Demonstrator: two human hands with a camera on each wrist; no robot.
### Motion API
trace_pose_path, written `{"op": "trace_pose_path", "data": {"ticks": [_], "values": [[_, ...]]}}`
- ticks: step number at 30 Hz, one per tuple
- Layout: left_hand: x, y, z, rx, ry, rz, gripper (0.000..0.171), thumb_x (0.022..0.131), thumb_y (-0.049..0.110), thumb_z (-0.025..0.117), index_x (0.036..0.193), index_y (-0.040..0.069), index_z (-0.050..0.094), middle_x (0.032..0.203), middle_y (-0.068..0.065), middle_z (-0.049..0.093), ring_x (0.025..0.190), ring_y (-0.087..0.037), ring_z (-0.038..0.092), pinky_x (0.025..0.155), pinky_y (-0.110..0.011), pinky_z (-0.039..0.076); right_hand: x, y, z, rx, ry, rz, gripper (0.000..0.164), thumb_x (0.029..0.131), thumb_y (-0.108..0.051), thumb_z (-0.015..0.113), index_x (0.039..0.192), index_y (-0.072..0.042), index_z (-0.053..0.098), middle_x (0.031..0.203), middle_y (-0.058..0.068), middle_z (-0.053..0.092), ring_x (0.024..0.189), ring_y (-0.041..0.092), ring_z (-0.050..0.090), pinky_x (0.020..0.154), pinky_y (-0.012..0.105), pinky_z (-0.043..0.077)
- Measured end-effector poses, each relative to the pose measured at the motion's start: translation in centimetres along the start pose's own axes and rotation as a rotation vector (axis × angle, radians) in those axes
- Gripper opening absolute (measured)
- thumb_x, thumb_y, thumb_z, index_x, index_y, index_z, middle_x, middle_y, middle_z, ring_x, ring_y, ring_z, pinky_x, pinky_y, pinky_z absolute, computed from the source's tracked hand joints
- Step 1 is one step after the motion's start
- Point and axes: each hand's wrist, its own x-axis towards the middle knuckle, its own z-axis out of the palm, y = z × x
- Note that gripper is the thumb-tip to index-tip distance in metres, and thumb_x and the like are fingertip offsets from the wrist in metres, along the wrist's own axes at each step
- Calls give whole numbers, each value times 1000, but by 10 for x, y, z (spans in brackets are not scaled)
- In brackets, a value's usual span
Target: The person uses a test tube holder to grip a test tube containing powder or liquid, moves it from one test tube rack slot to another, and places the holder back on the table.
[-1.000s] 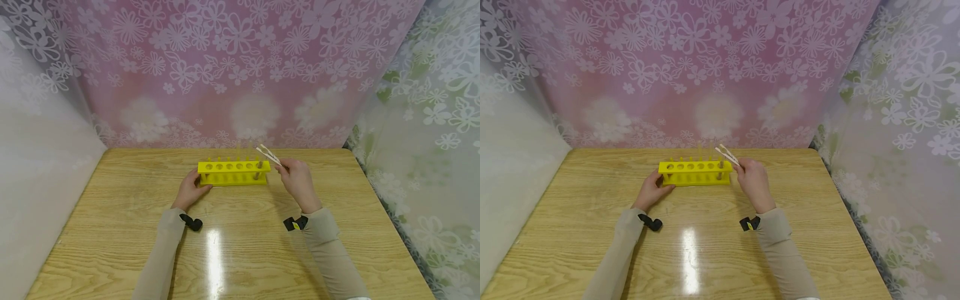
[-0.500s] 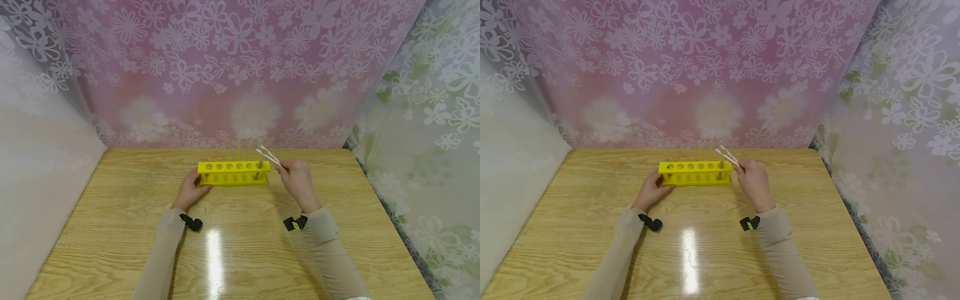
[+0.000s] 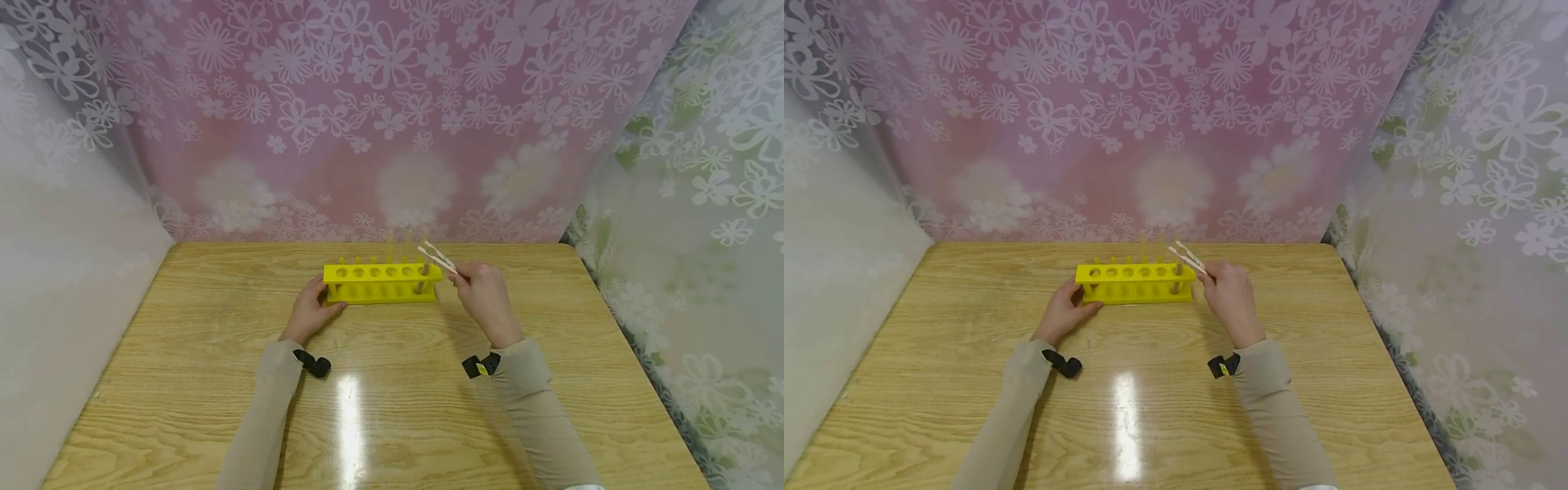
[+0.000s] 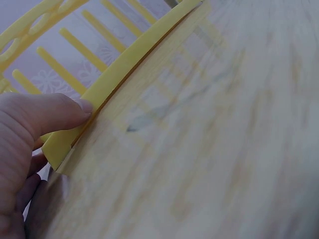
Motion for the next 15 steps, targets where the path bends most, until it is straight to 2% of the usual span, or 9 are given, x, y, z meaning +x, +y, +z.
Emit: {"op": "trace_pose_path", "data": {"ticks": [8, 15], "values": [[1, -1, 0, 30, 2, -18, 61, 85, 19, 81, 140, 8, 56, 147, -10, 47, 131, -29, 48, 106, -43, 45, 0, 3, 4, 4, 16, -7, 17, 92, -4, 70, 105, 4, 75, 81, 15, 71, 51, 17, 48, 45, 29, 38], [1, 1, 1, 5, -4, -52, 66, 84, 19, 81, 143, 13, 51, 141, -9, 52, 128, -28, 51, 107, -44, 44, -1, 7, 8, -5, 4, 6, 18, 92, -5, 69, 108, 4, 75, 82, 15, 72, 50, 17, 48, 45, 30, 38]]}}
